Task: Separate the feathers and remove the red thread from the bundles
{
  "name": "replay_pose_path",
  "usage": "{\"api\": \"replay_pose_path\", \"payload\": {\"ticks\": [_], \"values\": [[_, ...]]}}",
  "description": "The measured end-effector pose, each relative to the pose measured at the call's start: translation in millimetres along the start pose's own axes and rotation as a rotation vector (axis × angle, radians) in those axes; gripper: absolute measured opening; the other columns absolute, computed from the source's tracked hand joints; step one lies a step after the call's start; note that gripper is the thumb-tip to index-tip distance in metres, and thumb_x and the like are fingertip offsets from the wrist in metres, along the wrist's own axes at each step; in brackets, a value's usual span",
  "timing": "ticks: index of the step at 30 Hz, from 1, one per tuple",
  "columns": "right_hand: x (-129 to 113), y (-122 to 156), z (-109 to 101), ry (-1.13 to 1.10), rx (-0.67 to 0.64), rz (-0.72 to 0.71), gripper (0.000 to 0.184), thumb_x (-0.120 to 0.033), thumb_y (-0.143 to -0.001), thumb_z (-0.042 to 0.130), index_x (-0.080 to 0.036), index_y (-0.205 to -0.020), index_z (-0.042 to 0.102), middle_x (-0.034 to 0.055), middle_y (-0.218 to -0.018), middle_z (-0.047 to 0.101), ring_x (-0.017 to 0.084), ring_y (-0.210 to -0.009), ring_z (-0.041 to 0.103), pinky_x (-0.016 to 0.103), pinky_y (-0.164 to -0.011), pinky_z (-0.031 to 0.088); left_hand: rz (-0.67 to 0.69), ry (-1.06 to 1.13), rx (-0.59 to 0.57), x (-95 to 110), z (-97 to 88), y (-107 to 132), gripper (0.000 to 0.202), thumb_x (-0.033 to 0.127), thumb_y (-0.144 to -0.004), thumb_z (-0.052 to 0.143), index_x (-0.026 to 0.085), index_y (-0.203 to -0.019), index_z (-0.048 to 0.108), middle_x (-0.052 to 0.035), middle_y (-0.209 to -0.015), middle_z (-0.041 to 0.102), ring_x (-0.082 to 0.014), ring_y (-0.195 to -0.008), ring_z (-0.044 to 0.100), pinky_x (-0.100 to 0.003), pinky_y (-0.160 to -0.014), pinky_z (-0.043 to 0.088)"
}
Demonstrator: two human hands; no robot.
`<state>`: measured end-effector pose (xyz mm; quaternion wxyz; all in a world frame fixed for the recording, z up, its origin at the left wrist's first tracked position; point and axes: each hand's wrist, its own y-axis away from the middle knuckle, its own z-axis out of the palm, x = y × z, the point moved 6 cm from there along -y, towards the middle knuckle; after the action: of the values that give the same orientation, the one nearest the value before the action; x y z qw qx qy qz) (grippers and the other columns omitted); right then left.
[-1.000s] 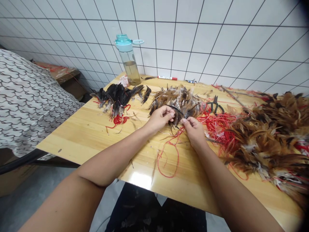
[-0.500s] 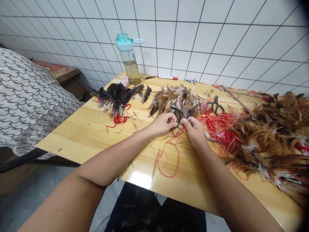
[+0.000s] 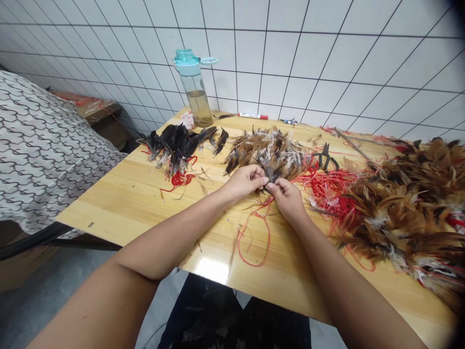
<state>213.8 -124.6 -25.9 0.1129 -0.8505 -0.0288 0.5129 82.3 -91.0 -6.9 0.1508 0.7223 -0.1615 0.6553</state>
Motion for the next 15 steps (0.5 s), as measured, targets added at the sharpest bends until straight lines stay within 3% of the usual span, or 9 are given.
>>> {"api": "replay_pose_path", "payload": {"ticks": [7, 15], "values": [[-0.4, 0.6, 2.4, 0.03, -0.009, -0.033, 0.025, -0.038, -0.078, 0.053, -0.022, -0.06, 0.046, -0.0044, -0.053, 0.036, 0.012, -0.054, 0.033, 0.026, -0.055, 0.027, 0.052, -0.035, 0.008, -3.1, -2.2, -1.6, 0.03, 0.034, -0.072, 0.071, 0.015, -0.066, 0.049, 0.0032, -0.059, 0.055, -0.007, -0.055, 0.048, -0.02, -0.055, 0.034], [0.7, 0.1, -0.5, -0.054, 0.001, 0.038, 0.028, -0.043, -0.077, 0.053, -0.021, -0.061, 0.045, -0.0054, -0.053, 0.036, 0.011, -0.053, 0.032, 0.025, -0.053, 0.026, -0.019, 0.199, 0.06, -3.1, -4.4, -1.2, 0.024, 0.027, -0.075, 0.069, 0.014, -0.068, 0.05, 0.0025, -0.059, 0.056, -0.0057, -0.052, 0.047, -0.019, -0.054, 0.037]]}}
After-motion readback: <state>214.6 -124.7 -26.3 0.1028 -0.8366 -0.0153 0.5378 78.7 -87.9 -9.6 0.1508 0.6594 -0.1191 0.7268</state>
